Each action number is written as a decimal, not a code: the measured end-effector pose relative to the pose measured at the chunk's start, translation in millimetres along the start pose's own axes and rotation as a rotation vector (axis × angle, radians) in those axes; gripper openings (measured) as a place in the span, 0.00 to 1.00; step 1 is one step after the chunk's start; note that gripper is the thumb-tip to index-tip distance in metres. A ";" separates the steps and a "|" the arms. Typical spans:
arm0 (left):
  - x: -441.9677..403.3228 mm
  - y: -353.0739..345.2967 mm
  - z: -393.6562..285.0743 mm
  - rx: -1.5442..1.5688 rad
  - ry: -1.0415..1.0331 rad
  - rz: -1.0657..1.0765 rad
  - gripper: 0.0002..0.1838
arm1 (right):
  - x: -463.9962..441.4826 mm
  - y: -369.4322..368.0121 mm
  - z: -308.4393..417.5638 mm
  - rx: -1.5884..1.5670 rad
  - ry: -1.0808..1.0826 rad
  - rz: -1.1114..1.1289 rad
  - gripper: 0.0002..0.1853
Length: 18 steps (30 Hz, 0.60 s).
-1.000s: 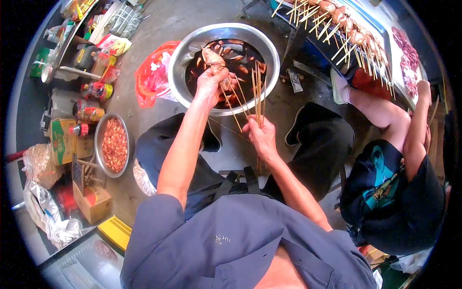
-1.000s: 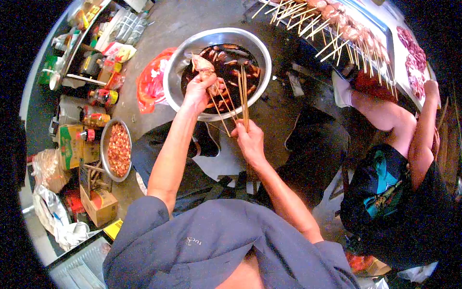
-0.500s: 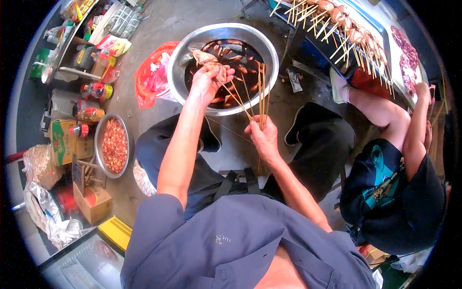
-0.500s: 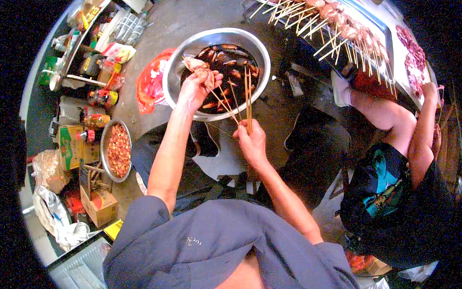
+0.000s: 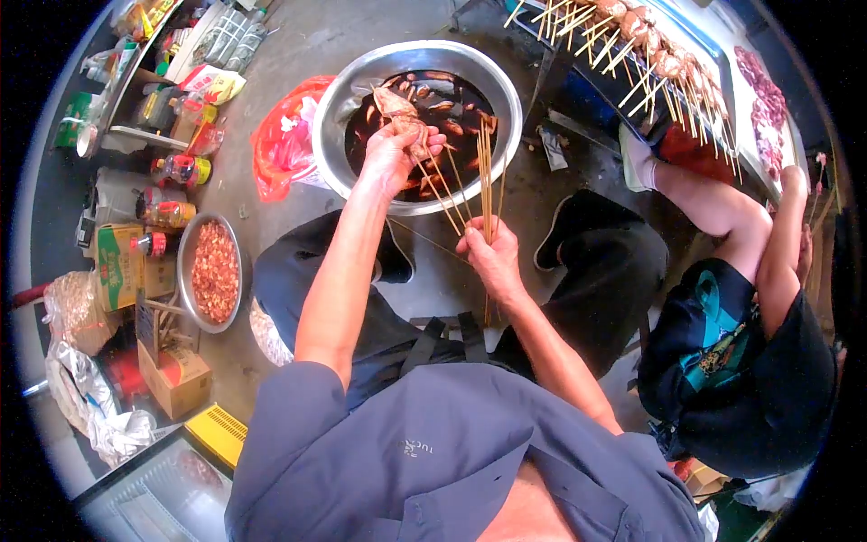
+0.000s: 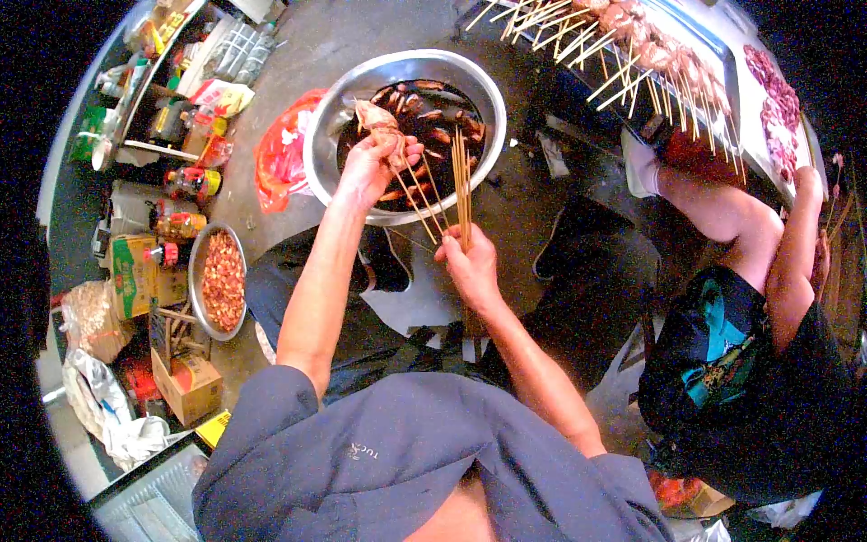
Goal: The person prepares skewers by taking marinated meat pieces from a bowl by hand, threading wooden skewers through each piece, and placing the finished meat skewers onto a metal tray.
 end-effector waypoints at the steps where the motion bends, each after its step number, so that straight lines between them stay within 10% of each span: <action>1: -0.2 0.6 0.6 -0.013 0.001 -0.006 0.10 | 0.6 -0.3 0.3 -0.007 -0.004 0.007 0.06; 18: 18.4 -8.8 32.0 -0.077 0.052 0.093 0.06 | 6.9 -8.4 -9.6 -0.155 -0.028 -0.071 0.05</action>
Point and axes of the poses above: each hand's wrist, its own x-axis away from the middle knuckle, its own y-axis out of the back of the hand, z = x × y, the point moved 6 cm from there along -x, towards the middle knuckle, and after that the axes turned 15 degrees about -y, right-handed, at the moved point
